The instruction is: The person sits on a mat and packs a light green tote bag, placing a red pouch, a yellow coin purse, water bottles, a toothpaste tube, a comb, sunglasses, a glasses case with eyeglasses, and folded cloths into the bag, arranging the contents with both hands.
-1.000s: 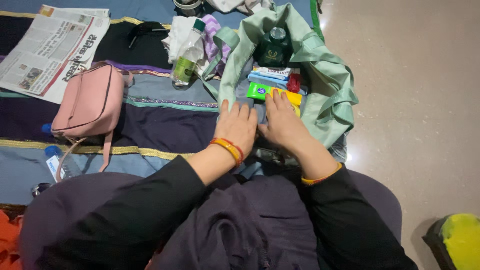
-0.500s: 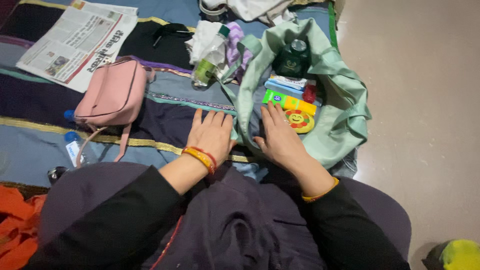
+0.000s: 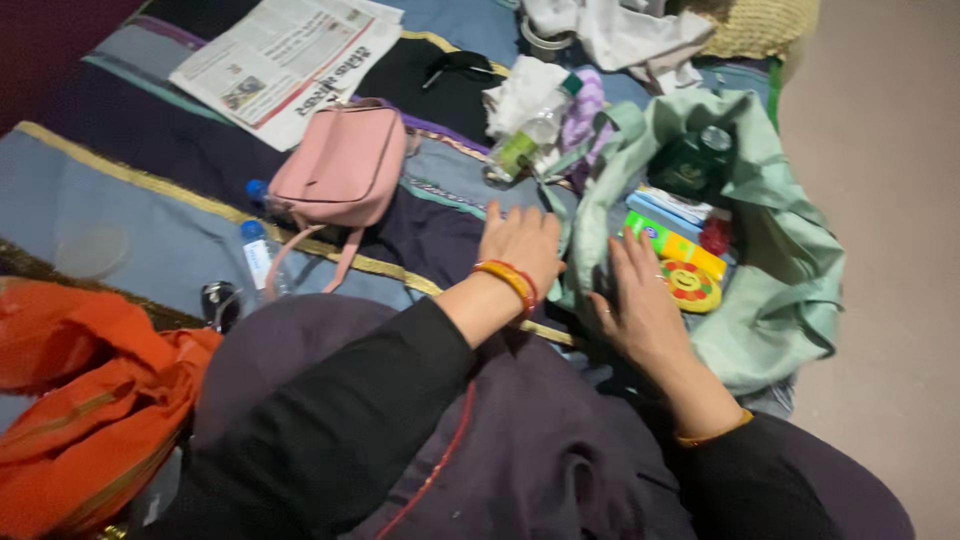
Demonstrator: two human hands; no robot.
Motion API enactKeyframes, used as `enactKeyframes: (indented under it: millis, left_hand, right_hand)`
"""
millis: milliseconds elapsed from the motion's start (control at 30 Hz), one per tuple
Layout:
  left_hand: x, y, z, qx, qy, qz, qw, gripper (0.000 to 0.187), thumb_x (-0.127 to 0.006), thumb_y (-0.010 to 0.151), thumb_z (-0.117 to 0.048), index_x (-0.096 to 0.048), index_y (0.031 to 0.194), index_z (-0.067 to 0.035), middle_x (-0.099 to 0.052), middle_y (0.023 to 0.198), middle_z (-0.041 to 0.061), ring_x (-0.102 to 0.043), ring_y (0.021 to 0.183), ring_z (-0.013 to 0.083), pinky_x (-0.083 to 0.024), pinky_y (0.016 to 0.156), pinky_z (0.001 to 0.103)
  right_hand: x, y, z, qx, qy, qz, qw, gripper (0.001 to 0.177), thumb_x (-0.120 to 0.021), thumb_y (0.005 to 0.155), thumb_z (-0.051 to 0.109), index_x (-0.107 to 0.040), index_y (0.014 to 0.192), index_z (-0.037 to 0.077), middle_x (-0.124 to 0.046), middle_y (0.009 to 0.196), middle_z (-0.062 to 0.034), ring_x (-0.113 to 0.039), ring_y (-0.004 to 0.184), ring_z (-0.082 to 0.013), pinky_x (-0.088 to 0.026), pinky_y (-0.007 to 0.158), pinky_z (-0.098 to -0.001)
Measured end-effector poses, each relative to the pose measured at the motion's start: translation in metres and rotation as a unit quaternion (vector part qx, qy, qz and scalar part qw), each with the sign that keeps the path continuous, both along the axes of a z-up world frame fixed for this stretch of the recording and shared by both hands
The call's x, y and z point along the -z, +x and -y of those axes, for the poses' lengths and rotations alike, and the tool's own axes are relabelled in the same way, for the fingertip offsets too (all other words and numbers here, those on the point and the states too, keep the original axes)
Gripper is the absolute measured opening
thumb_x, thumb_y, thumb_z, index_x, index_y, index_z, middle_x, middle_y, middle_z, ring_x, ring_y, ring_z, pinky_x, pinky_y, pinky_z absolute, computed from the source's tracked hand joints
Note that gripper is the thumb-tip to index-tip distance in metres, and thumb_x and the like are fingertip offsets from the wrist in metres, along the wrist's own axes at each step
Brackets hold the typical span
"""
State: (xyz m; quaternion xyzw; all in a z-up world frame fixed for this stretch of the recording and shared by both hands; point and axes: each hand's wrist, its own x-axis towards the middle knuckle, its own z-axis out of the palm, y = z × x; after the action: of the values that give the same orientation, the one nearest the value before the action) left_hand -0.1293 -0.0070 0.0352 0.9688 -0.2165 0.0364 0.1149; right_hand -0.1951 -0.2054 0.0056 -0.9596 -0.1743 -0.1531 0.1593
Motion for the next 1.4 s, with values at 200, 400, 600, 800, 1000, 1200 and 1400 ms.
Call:
enactKeyframes:
  millis: [200, 400, 600, 800, 1000, 1200, 1400]
  left_hand:
    - [-0.009, 0.017, -0.008, -0.035, -0.037, -0.013, 0.999, 0.053, -0.075, 0.085, -0.044, -0.063, 0.121, -0.008, -0.066, 0.12, 0.014, -0.058, 0.123, 0.0342, -0.025, 0.117, 0.061]
    - [-0.022, 0.034, -0.027, -0.065, -0.051, -0.057, 0.995, 0.056, -0.073, 0.087, -0.047, -0.061, 0.126, -0.009, -0.065, 0.128, 0.014, -0.057, 0.127, 0.0333, -0.025, 0.117, 0.059]
    - [-0.043, 0.054, -0.046, -0.102, -0.105, -0.086, 0.985, 0.053, -0.073, 0.085, -0.047, -0.063, 0.126, -0.014, -0.064, 0.132, 0.01, -0.06, 0.126, 0.0302, -0.03, 0.114, 0.059]
    - [-0.055, 0.082, -0.083, -0.168, -0.13, -0.087, 0.973, 0.059, -0.072, 0.084, -0.054, -0.062, 0.126, -0.015, -0.065, 0.129, 0.012, -0.061, 0.123, 0.0332, -0.035, 0.112, 0.058]
    - [-0.025, 0.136, -0.19, -0.301, -0.218, -0.13, 0.919, 0.052, -0.071, 0.086, -0.043, -0.065, 0.125, -0.01, -0.068, 0.126, 0.018, -0.066, 0.117, 0.0378, -0.053, 0.096, 0.052]
    - [0.026, 0.152, -0.298, -0.433, -0.194, -0.181, 0.861, 0.037, -0.068, 0.087, -0.033, -0.072, 0.115, -0.008, -0.07, 0.119, 0.021, -0.067, 0.114, 0.0375, -0.056, 0.094, 0.046]
    - [0.077, 0.121, -0.345, -0.473, -0.126, -0.243, 0.837, 0.038, -0.067, 0.089, -0.032, -0.07, 0.12, -0.01, -0.066, 0.124, 0.019, -0.064, 0.119, 0.0366, -0.054, 0.097, 0.046]
  right_hand:
    - [-0.008, -0.001, -0.02, 0.004, -0.008, 0.003, 1.0, 0.077, -0.076, 0.081, 0.016, -0.041, 0.148, -0.003, -0.036, 0.158, -0.0279, -0.029, 0.15, -0.0475, -0.033, 0.118, -0.0506]
    - [-0.011, 0.004, -0.042, -0.01, -0.004, -0.008, 1.0, 0.077, -0.075, 0.081, 0.015, -0.041, 0.148, -0.002, -0.037, 0.158, -0.0281, -0.032, 0.148, -0.0464, -0.035, 0.117, -0.0495]
    - [0.0, 0.016, -0.083, -0.069, 0.026, -0.011, 0.997, 0.072, -0.077, 0.081, 0.015, -0.046, 0.144, -0.004, -0.039, 0.155, -0.0286, -0.033, 0.148, -0.0452, -0.033, 0.119, -0.0484]
    - [0.015, 0.036, -0.153, -0.161, 0.079, -0.079, 0.981, 0.068, -0.074, 0.083, 0.014, -0.047, 0.143, -0.005, -0.044, 0.152, -0.0272, -0.039, 0.145, -0.0423, -0.035, 0.119, -0.046]
    - [0.038, 0.076, -0.23, -0.105, 0.269, -0.347, 0.892, 0.069, -0.068, 0.085, 0.014, -0.047, 0.149, 0.005, -0.063, 0.136, -0.0156, -0.061, 0.128, -0.0267, -0.049, 0.105, -0.0377]
    - [0.083, 0.128, -0.291, -0.099, 0.549, -0.531, 0.638, 0.038, -0.063, 0.101, 0.009, -0.059, 0.136, -0.005, -0.065, 0.114, -0.0115, -0.061, 0.097, -0.0194, -0.053, 0.085, -0.0338]
    - [0.072, 0.198, -0.307, -0.066, 0.692, -0.505, 0.512, 0.028, -0.059, 0.1, 0.007, -0.059, 0.121, -0.011, -0.065, 0.098, -0.0185, -0.065, 0.083, -0.0263, -0.061, 0.08, -0.0389]
